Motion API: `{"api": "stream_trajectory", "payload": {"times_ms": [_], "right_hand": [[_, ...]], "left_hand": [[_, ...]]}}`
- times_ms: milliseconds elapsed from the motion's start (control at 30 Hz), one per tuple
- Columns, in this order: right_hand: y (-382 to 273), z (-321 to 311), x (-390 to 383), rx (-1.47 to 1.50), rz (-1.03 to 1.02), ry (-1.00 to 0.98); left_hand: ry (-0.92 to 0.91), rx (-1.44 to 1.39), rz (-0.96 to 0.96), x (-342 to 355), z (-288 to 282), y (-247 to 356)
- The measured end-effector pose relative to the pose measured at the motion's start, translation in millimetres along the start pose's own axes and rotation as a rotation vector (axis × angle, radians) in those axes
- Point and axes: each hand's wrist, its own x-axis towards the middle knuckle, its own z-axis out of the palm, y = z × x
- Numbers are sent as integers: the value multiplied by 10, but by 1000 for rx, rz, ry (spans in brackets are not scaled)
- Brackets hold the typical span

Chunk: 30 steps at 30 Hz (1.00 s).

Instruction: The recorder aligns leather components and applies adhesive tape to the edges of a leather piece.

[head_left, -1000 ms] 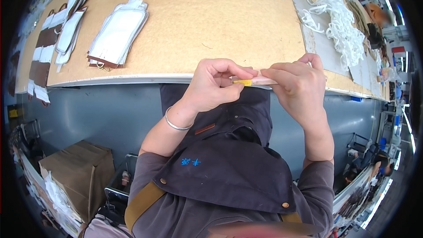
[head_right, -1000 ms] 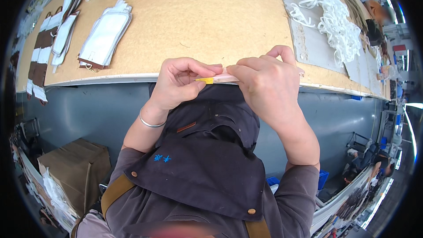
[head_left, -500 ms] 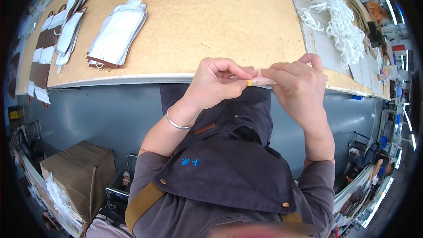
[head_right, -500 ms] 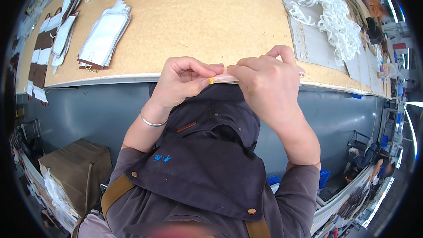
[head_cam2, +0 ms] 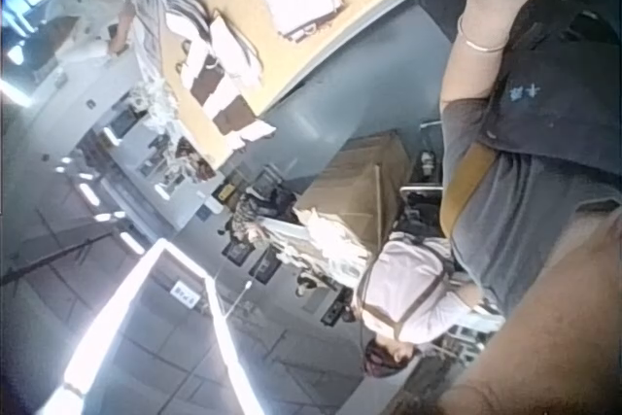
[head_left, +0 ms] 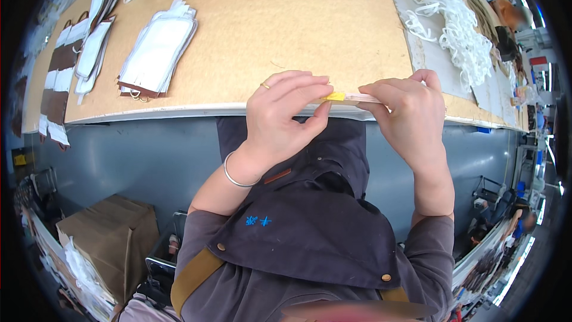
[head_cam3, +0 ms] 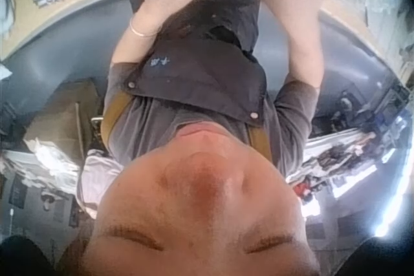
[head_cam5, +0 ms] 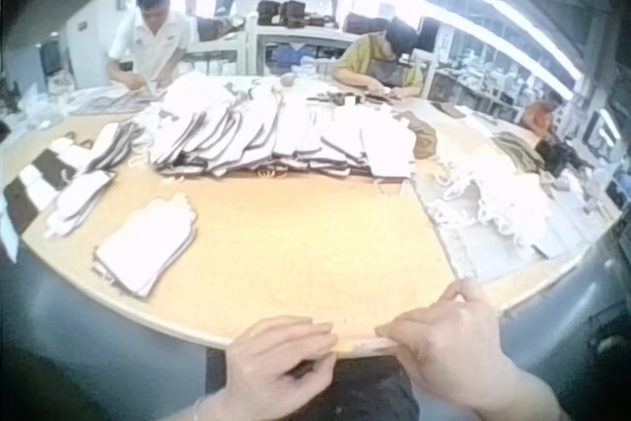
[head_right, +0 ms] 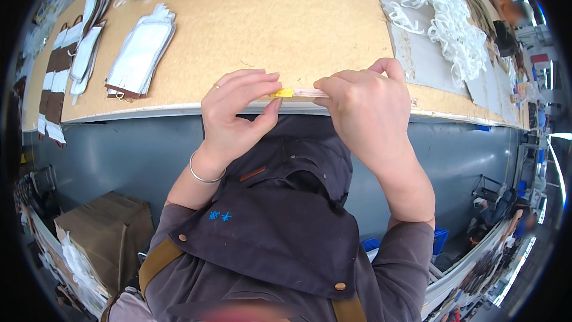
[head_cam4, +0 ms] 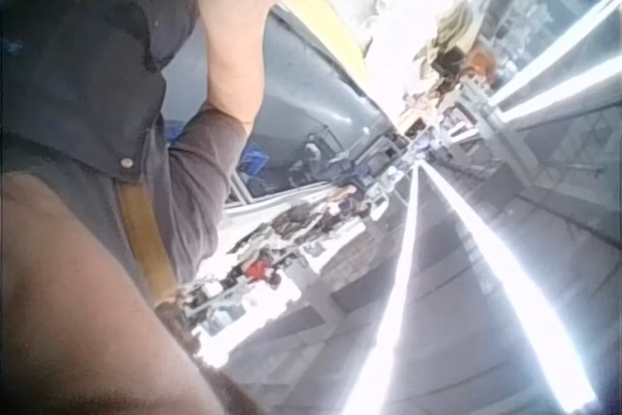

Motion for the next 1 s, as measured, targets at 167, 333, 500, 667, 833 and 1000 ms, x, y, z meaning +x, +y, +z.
{"api": "stream_trajectory", "payload": {"times_ms": [167, 333, 500, 667, 833, 1000], "right_hand": [[-50, -34, 28, -30, 14, -56], [-69, -48, 44, -111, 5, -144], [-65, 0, 51, -48, -30, -29], [-72, -15, 48, -38, -36, -18], [-77, 10, 40, -49, -43, -5], [-65, 31, 28, -83, -48, -2]], "left_hand": [[69, 87, 98, -8, 52, 11], [58, 107, 82, -22, 55, 68], [54, 86, 82, -27, 66, 70], [22, 9, 19, -15, 47, 56], [63, -11, 1, -34, 86, 8], [6, 23, 11, -29, 56, 84]]}}
